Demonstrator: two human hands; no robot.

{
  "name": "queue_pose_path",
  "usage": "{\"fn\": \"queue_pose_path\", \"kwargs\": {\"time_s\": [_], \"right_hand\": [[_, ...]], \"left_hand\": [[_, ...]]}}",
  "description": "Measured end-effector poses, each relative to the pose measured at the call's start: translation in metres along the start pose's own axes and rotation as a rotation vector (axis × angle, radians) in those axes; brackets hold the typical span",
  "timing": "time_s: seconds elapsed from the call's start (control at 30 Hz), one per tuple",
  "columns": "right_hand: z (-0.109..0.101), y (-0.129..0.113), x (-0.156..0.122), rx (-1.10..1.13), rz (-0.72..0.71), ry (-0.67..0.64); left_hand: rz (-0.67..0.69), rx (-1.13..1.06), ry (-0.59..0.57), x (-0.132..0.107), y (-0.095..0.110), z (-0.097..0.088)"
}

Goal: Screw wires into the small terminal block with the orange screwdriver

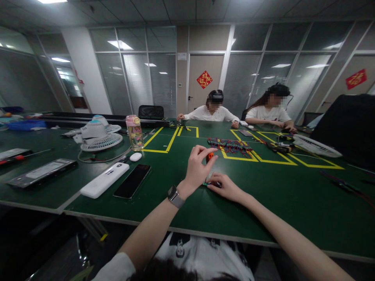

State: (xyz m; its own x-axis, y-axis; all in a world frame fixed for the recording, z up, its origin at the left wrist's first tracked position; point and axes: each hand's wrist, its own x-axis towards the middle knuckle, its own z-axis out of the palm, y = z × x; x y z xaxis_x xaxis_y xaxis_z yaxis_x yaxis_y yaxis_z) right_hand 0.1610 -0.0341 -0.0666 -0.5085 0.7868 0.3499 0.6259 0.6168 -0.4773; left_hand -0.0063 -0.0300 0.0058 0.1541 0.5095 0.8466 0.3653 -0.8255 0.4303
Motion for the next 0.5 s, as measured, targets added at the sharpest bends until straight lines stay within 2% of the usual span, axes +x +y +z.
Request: {"fn": "queue_pose_path", "kwargs": {"time_s": [0.3,0.5], "right_hand": [[-0.0010,0.0003,-0.0002,-0.003,-0.003,-0.003],[0.0005,0.0018,-0.0004,0.001,-0.008,0.004]], "left_hand": [[0.035,-0.094,-0.048,0.0011,-0.0004,-0.0022],[0.030,-0.038,0.029,0.0012,0.0014,-0.0007]]}}
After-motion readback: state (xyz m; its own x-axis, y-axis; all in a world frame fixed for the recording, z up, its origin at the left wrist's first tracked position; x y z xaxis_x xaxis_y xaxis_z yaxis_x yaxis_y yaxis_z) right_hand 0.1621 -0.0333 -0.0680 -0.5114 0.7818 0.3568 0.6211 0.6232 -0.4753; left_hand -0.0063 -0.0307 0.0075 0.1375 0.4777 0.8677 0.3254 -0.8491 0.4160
